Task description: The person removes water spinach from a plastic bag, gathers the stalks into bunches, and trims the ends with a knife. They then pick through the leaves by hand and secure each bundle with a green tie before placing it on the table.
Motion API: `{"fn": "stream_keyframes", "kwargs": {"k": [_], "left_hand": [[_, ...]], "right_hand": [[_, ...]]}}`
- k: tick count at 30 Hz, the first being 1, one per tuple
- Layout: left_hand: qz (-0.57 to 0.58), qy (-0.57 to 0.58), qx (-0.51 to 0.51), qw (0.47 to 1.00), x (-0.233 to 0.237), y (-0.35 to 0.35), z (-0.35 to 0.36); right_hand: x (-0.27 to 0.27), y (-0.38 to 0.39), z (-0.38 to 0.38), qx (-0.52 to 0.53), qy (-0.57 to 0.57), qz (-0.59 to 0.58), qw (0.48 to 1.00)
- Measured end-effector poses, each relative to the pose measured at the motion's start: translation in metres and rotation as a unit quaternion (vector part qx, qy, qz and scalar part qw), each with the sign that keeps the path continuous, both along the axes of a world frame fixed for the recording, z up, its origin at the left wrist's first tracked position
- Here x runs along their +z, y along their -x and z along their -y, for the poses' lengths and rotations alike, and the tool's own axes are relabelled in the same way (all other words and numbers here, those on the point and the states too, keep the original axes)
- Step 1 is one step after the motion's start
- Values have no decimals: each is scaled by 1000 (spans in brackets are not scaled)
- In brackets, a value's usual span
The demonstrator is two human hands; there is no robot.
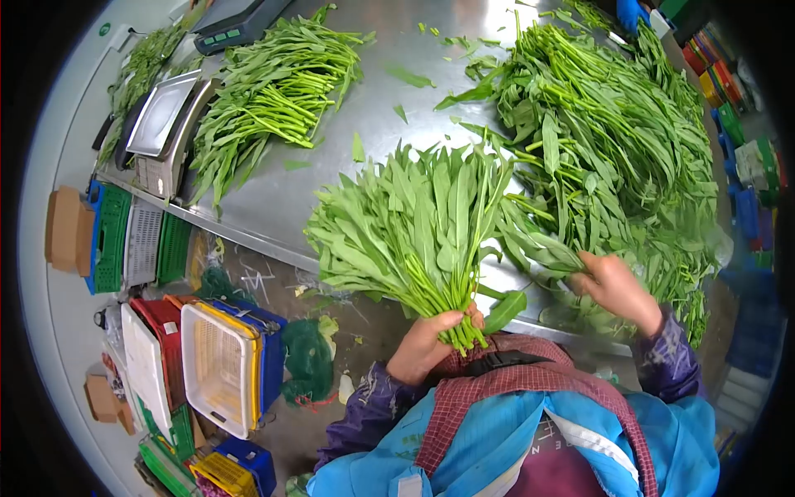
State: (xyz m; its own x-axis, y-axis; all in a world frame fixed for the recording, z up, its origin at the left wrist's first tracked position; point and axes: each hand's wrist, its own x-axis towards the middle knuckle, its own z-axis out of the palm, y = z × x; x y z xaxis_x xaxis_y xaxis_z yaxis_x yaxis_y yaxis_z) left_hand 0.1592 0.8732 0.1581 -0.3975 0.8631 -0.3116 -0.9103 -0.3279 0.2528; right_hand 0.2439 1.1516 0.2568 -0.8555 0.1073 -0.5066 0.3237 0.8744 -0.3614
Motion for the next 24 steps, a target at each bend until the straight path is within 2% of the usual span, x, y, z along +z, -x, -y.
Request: {"fn": "stream_keyframes", "kwargs": {"k": [1, 3, 4, 5, 6, 8, 10, 14, 16, 18, 20, 22, 23, 24], "left_hand": [[-7, -4, 4, 1000, -5, -1, 0], [-54, 50, -35, 997, -3, 0, -1], [-56, 49, -34, 997, -4, 0, -3], [-65, 53, -29, 996, -5, -1, -5], [-75, 58, -26, 995, -5, 0, -6], [-95, 72, -23, 993, 2, 0, -7], [-176, 137, -9, 975, 7, 0, -10], [-211, 150, -13, 966, 36, 16, -2], [-231, 137, -10, 963, 40, 19, -5], [-202, 130, -6, 971, 28, 13, -8], [-162, 136, -7, 977, 8, 8, -8], [-14, 124, -13, 992, -5, 4, -8], [-36, 104, -7, 994, -6, 4, -10], [-37, 104, -9, 994, -5, 4, -10]], "right_hand": [[-5, 0, 2, 4, -4, -7, 1000], [-11, -10, 17, 13, -190, -50, 981], [-7, -4, 29, 42, -89, -113, 989], [3, 9, 48, -22, 43, -64, 997], [-10, 15, 61, -36, 161, -116, 979], [-24, 36, 90, -162, 410, -131, 888], [-34, 49, 109, -154, 356, -192, 901], [-24, 49, 113, -119, 332, -241, 904], [-41, 42, 112, -37, 283, -337, 897], [-57, 40, 114, -47, 279, -338, 898], [-73, 39, 110, -4, 229, -306, 924], [-79, 36, 107, -12, 240, -259, 935], [-66, 38, 105, -88, 349, -152, 920], [-59, 41, 103, -162, 448, -41, 878]]}}
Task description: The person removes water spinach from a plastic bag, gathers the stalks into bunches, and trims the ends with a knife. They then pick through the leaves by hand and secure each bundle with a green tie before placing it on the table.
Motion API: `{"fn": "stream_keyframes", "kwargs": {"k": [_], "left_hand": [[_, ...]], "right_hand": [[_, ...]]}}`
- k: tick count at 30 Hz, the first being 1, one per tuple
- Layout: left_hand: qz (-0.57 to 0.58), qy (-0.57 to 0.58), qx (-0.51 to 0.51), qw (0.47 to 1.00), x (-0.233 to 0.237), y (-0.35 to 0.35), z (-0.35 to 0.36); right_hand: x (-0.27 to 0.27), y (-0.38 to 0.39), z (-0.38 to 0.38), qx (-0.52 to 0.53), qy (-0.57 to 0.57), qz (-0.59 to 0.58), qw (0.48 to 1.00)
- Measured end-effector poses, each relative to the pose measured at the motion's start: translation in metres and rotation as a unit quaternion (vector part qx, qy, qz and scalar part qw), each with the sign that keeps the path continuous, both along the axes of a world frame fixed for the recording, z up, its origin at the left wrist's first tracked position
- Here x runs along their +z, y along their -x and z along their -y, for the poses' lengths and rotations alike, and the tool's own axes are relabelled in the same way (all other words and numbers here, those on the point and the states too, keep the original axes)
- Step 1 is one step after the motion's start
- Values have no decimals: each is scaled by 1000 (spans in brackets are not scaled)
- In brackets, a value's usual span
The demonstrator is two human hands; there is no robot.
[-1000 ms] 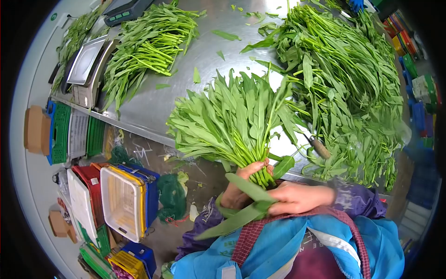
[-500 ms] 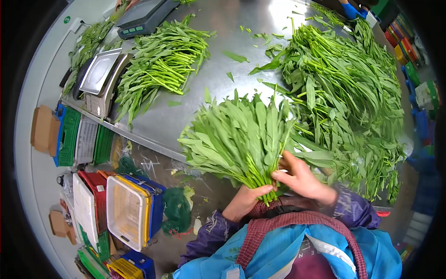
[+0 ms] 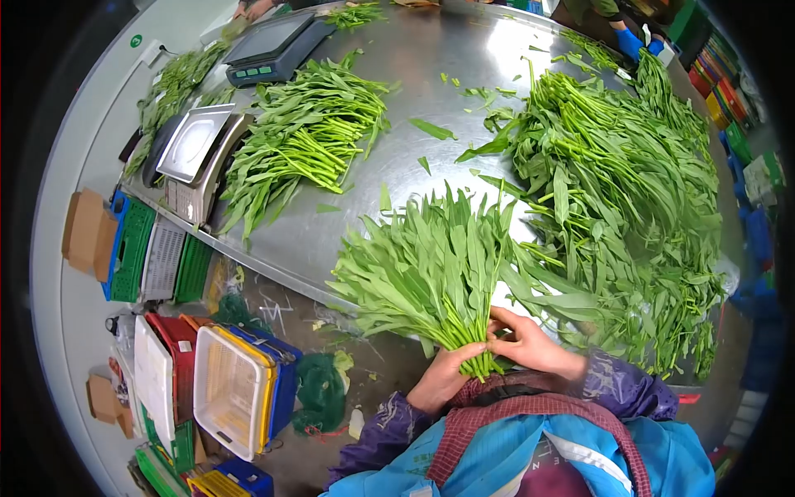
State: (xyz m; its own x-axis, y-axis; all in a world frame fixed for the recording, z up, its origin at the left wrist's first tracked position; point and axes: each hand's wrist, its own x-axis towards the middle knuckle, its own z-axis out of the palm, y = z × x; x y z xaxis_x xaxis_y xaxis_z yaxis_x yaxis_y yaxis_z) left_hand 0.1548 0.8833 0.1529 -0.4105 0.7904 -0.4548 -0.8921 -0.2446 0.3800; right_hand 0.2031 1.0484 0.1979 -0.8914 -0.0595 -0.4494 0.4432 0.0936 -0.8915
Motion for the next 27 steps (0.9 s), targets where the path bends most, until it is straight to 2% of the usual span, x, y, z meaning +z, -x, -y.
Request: {"fn": "stream_keyframes", "kwargs": {"k": [1, 2, 4, 5, 6, 7, 8, 9, 10, 11, 12, 13, 14, 15, 16, 18, 19, 20, 22, 26, 27], "left_hand": [[-8, 13, 12, 1000, 3, -1, 0], [-16, 25, 26, 999, 7, 0, -1], [-48, 35, 24, 998, 8, 2, -2], [-161, 101, 26, 982, 16, 4, -6], [-269, 165, 27, 948, 21, 5, -10], [-453, 221, 12, 864, 14, 11, -10], [-452, 220, 8, 865, 18, 12, -10], [-573, 290, -11, 766, 26, 12, -9], [-678, 350, -29, 645, 35, 12, -9], [-637, 309, -55, 704, 46, 14, -10], [-686, 283, -114, 660, 58, 16, -2], [-564, 255, -100, 779, 51, 14, 3], [-425, 222, -83, 874, 43, 11, 7], [-250, 157, -114, 949, 51, 17, 7], [-79, 122, -99, 984, 44, 17, 11], [5, 72, -56, 996, 30, 15, 9], [9, 73, -62, 995, 28, 14, 9], [13, 80, -62, 995, 28, 15, 8], [16, 87, -64, 994, 27, 17, 4], [37, 74, -61, 995, 24, 19, -4], [26, 88, -75, 993, 24, 19, -6]], "right_hand": [[-6, -1, -6, 1, 106, 3, 994], [-5, -2, -4, 1, 106, 3, 994], [0, -2, -1, -66, 141, -43, 987], [25, 5, 5, -14, 62, -66, 996], [25, 5, 14, -22, -3, -101, 995], [28, 11, 24, -39, -54, -122, 990], [31, 16, 30, -57, -104, -142, 983], [26, 22, 30, -39, -84, -144, 985], [21, 26, 29, -21, -62, -145, 987], [27, 25, 29, -52, -49, -135, 988], [23, 21, 21, -37, 56, -59, 996], [18, 19, 20, -97, 120, -9, 988], [9, 18, 20, -158, 183, 40, 969], [-5, 16, 17, -187, 372, 134, 899], [-12, 13, 13, -216, 388, 194, 875], [-27, 8, 8, -233, 483, 191, 823], [-28, 3, 4, -285, 452, 210, 819], [-24, 4, 3, -320, 401, 226, 828], [-30, -4, -5, -286, 436, 194, 831], [-24, -7, -8, -313, 433, 153, 831], [-16, -4, -8, -303, 398, 149, 853]]}}
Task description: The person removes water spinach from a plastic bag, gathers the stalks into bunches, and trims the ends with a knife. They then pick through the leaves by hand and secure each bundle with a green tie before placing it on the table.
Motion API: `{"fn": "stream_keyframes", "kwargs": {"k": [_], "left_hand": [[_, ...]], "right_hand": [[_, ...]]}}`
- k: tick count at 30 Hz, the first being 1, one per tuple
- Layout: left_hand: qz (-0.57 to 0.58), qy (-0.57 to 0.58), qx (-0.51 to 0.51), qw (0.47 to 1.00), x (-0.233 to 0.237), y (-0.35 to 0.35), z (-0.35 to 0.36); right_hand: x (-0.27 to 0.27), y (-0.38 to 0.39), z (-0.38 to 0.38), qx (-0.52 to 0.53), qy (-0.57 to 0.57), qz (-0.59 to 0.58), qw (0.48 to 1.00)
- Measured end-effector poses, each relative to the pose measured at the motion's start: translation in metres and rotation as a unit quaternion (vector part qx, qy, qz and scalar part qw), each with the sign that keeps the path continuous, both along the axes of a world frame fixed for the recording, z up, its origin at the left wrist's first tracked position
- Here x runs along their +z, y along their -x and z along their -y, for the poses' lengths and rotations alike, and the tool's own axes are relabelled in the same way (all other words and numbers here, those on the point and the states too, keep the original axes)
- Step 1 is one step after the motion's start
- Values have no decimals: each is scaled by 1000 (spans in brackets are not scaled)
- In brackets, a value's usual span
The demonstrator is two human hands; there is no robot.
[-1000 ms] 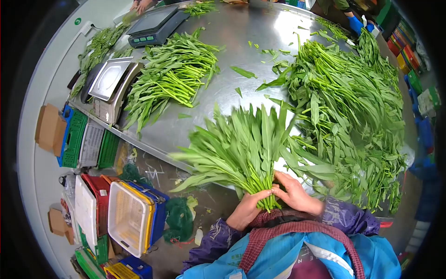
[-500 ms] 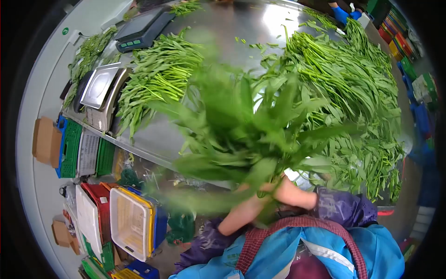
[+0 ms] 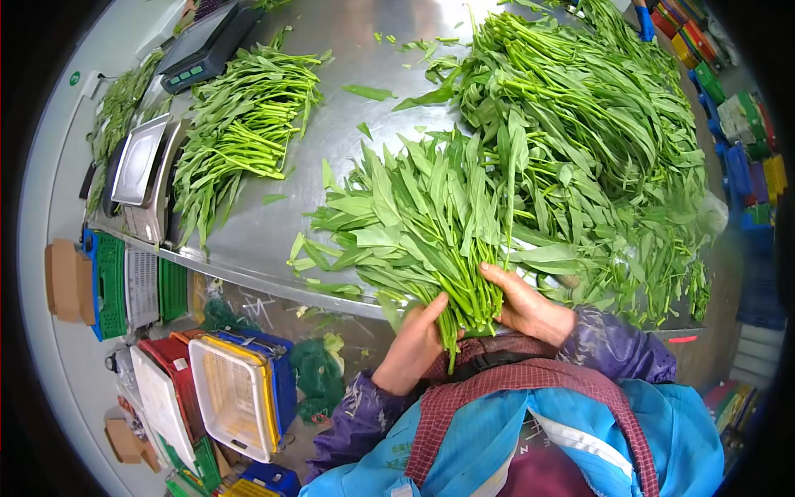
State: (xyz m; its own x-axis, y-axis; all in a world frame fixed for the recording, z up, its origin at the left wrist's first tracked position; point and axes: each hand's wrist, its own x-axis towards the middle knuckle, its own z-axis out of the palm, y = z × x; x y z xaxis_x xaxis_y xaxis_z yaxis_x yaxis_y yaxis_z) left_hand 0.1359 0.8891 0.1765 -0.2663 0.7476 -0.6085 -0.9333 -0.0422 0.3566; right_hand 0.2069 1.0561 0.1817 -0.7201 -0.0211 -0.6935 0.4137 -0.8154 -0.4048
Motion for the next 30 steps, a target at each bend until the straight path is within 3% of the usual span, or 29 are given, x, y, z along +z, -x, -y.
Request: {"fn": "stream_keyframes", "kwargs": {"k": [5, 7, 9, 10, 12, 14, 15, 17, 18, 19, 21, 23, 25, 26, 27, 29, 30], "left_hand": [[-61, -5, -1, 998, 19, -1, -14], [-181, 56, 44, 981, 30, -10, -10], [-149, 29, 83, 985, 23, -14, -7], [-67, 8, 78, 995, 21, -13, -4], [28, -11, 87, 996, 6, -13, -3], [24, -32, 73, 997, -7, -12, 2], [23, -50, 57, 997, -12, -14, 6], [40, -74, 59, 995, -18, -15, 6], [65, -72, 68, 993, -16, -16, 3], [91, -71, 78, 990, -16, -18, 0], [88, -81, 76, 990, -18, -19, -5], [84, -93, 74, 989, -17, -19, -7], [82, -70, 61, 992, -13, -18, -6], [82, -70, 63, 992, -12, -18, -5], [87, -67, 55, 992, -12, -17, -5], [93, -64, 51, 992, -11, -16, -6], [73, -58, 53, 994, -11, -17, -8]], "right_hand": [[7, 4, 4, 111, -169, -78, 976], [22, 0, 5, 111, -178, -111, 971], [26, -1, 10, 93, -117, -121, 981], [21, 0, 11, 128, -113, -94, 981], [10, 5, 13, 160, -159, -92, 970], [-3, 8, 10, 220, -268, -134, 928], [-9, 7, 9, 221, -265, -131, 929], [-22, 7, 8, 267, -475, -180, 819], [-29, 8, 7, 312, -525, -158, 776], [-32, 8, 4, 313, -525, -158, 776], [-20, 14, 2, 427, -602, -79, 670], [-7, 17, 0, 398, -632, -85, 660], [7, 21, -10, 488, -513, -45, 705], [9, 19, -12, 446, -506, -42, 737], [14, 18, -15, 448, -505, -44, 736], [35, 17, -21, 400, -608, 8, 686], [41, 16, -17, 334, -660, -19, 672]]}}
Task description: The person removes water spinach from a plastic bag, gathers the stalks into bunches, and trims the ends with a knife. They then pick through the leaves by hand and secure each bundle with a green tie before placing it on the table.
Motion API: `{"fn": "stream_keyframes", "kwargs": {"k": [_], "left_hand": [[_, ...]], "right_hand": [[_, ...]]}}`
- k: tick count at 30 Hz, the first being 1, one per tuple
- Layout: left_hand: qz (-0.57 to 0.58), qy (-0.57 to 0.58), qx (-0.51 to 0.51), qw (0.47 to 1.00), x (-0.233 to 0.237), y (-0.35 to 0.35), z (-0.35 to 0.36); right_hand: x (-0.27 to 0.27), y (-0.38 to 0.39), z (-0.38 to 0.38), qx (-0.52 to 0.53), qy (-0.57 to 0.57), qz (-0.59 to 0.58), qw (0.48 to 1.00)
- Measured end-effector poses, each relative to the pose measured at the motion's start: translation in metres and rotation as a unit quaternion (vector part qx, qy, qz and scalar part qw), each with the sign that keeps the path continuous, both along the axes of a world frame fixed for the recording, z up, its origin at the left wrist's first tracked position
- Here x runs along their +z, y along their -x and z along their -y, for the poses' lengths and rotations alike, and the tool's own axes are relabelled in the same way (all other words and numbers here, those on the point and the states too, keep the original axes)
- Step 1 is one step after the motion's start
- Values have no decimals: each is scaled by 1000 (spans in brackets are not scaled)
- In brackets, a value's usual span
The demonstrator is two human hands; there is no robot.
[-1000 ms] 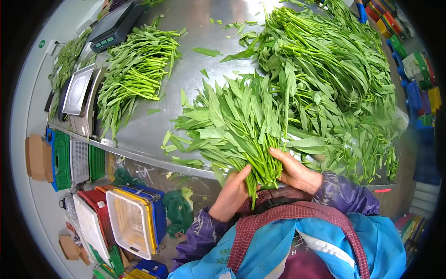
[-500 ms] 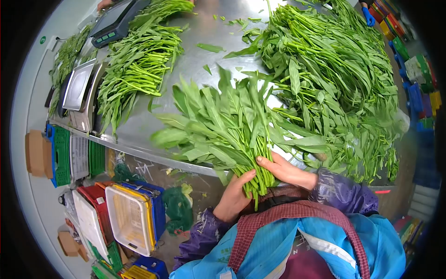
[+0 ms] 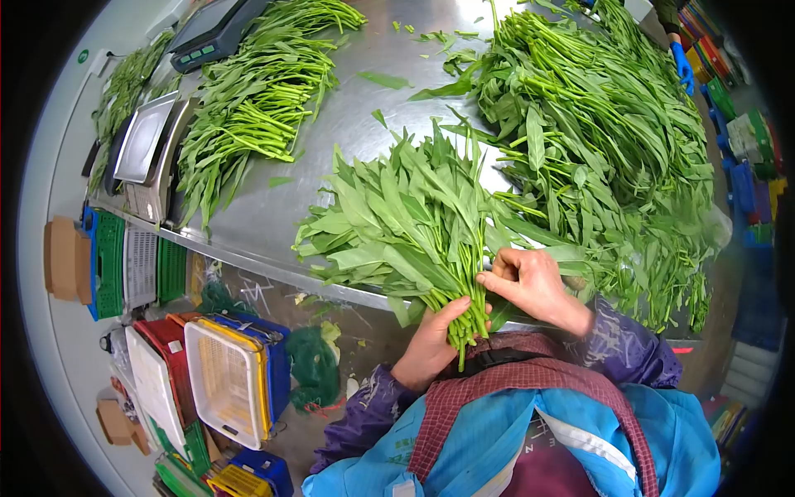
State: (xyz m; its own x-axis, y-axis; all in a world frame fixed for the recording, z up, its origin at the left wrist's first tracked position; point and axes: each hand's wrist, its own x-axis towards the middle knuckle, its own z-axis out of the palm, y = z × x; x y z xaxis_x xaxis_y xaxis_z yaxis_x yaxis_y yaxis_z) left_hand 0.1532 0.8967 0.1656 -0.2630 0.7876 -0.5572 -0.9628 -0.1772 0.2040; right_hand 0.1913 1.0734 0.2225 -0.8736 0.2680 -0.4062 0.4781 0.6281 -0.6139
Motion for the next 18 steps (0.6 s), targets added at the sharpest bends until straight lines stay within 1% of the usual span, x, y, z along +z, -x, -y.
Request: {"fn": "stream_keyframes", "kwargs": {"k": [1, 2, 3, 5, 6, 7, 9, 11, 13, 14, 15, 16, 17, 18], "left_hand": [[-20, 7, 1, 1000, 0, -2, -2], [-19, -1, 22, 1000, -2, -5, -3], [-21, -1, 22, 1000, -4, -7, -3], [-178, 34, -4, 984, -5, -10, -4], [-116, 37, 32, 992, -2, -11, -6], [-119, 37, 33, 992, 1, -12, -8], [-160, 80, 69, 981, 4, -15, -10], [-158, 82, 73, 981, -1, -16, -9], [-137, 70, 53, 987, -2, -15, -7], [-137, 70, 54, 987, 2, -12, -7], [-141, 41, 35, 989, 10, -8, -7], [-145, 12, 16, 989, 15, -6, -6], [-145, 12, 18, 989, 13, -6, -6], [-140, 16, 19, 990, 10, -7, -5]], "right_hand": [[-2, 2, 4, 0, 1, 0, 1000], [-5, 4, 9, 49, 3, -132, 990], [-6, 8, 14, 98, 4, -263, 960], [-9, 10, 24, 125, -86, -235, 960], [-9, 10, 26, 126, -94, -203, 967], [-9, 11, 27, 127, -102, -170, 972], [-14, 10, 27, 128, -88, -158, 975], [-19, 9, 23, 129, -76, -145, 978], [-23, 8, 16, 92, 109, -136, 980], [-23, 5, 11, 80, 157, -124, 977], [-10, 3, 9, -9, 337, 11, 941], [-16, -3, 4, -13, 403, 0, 915], [-19, -9, 1, -17, 467, -11, 884], [-19, -14, 1, -16, 467, -10, 884]]}}
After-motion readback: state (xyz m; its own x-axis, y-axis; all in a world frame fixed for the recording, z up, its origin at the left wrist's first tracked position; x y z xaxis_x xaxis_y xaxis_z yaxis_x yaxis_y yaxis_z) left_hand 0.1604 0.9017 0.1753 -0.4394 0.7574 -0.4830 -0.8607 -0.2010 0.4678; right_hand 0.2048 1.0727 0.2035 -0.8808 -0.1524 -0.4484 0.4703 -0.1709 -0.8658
